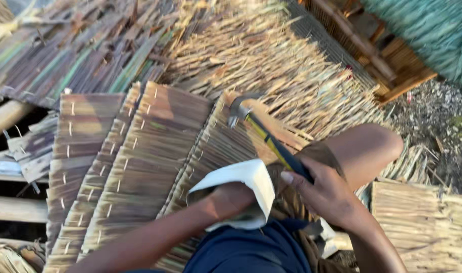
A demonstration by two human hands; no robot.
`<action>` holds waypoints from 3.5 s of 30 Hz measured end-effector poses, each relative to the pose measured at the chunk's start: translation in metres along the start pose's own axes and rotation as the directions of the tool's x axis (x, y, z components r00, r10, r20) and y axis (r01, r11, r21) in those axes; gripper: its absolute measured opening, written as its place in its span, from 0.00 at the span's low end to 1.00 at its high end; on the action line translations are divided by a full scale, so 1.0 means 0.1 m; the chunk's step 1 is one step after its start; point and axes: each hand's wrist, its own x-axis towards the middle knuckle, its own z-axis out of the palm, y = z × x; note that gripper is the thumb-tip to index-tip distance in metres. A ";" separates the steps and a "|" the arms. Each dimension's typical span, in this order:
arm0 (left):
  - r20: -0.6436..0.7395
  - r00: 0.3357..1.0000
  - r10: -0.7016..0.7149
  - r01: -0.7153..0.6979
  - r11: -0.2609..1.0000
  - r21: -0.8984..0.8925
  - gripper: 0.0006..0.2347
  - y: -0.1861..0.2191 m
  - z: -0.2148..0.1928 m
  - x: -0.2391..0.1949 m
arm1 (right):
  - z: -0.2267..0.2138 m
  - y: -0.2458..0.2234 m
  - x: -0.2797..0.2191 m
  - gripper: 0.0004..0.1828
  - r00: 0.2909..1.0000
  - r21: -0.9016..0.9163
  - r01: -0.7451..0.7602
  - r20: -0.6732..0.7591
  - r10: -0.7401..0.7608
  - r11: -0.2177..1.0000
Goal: The person hammers nails into thatched roof tiles to secure them to wooden beams. They repeatedly reach into a container to retrieve nails and hammer them into place.
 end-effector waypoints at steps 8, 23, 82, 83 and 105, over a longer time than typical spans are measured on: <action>0.012 0.955 -0.298 0.298 0.954 -0.030 0.10 -0.09 -0.15 -0.66 | 0.10 0.04 0.04 0.18 0.985 0.004 -0.170 0.019 0.170 0.985; 0.440 0.755 -0.486 0.618 0.752 -0.229 0.09 0.15 -0.77 -0.29 | -0.12 -0.24 -0.32 0.20 0.965 -0.101 -0.168 0.185 0.185 0.981; 0.369 0.850 0.376 -0.117 0.817 -0.564 0.03 1.47 6.23 4.12 | 0.01 5.56 -0.36 0.22 -0.042 0.887 -0.058 -0.461 0.887 0.458; 0.391 0.846 0.363 -0.104 0.831 -0.546 0.03 1.49 6.26 4.11 | 0.00 5.55 -0.31 0.22 -0.067 0.866 -0.091 -0.497 0.865 0.491; 0.400 0.850 0.343 -0.109 0.857 -0.505 0.04 1.53 6.23 4.07 | 0.01 5.73 -0.26 0.22 -0.076 0.843 -0.442 -0.374 0.924 0.305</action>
